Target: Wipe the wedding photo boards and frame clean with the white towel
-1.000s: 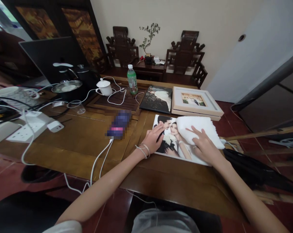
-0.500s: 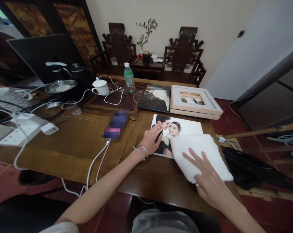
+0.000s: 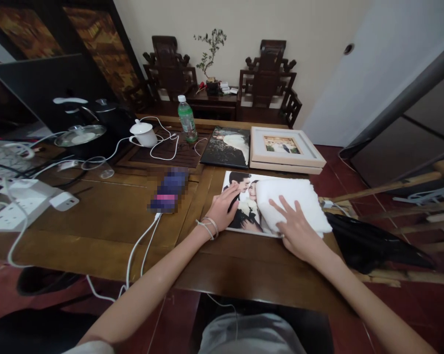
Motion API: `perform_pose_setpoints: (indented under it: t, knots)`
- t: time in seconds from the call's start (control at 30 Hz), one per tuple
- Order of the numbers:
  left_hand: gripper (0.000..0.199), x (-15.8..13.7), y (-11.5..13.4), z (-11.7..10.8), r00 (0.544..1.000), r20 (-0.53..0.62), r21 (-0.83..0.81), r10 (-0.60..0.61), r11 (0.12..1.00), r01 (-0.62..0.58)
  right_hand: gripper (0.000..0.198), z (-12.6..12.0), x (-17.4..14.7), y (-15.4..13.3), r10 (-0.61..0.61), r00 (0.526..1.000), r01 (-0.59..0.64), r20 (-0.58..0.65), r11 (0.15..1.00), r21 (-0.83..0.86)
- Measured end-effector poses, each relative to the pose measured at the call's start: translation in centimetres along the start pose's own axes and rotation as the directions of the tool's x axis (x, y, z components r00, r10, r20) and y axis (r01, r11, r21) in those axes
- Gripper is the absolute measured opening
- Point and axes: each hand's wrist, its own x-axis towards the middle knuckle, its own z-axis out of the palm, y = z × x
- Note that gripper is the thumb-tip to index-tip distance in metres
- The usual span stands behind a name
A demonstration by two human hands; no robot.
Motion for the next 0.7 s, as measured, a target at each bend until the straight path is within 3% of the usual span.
perform_pose_setpoints:
  t: [0.17, 0.27, 0.37, 0.57, 0.7]
  knots:
    - [0.043, -0.1, -0.1, 0.1, 1.0, -0.005, 0.023, -0.003, 1.0, 0.003, 0.023, -0.8, -4.0, -4.7, -0.061, 0.998, 0.061, 0.001, 0.997, 0.047]
    - [0.045, -0.1, -0.2, 0.1, 1.0, 0.005, 0.018, -0.001, 1.0, 0.001, 0.025, -1.2, -4.6, -5.1, -0.078, 0.997, 0.076, 0.019, 0.992, 0.098]
    - [0.044, 0.1, -0.1, -0.1, 0.999, 0.041, 0.022, -0.027, 0.999, 0.026, 0.031, -1.3, -2.8, -3.4, -0.05, 0.998, 0.045, 0.042, 0.993, 0.113]
    - [0.044, 0.3, -0.2, -0.2, 0.998, 0.059, 0.023, -0.017, 1.0, 0.016, 0.032, -0.3, 4.2, 1.5, 0.094, 0.994, -0.096, 0.059, 0.994, 0.045]
    - [0.044, 0.2, -0.5, -0.1, 0.999, 0.053, 0.013, 0.003, 1.0, -0.003, 0.037, 0.5, 5.9, 1.9, 0.108, 0.992, -0.106, 0.066, 0.994, -0.035]
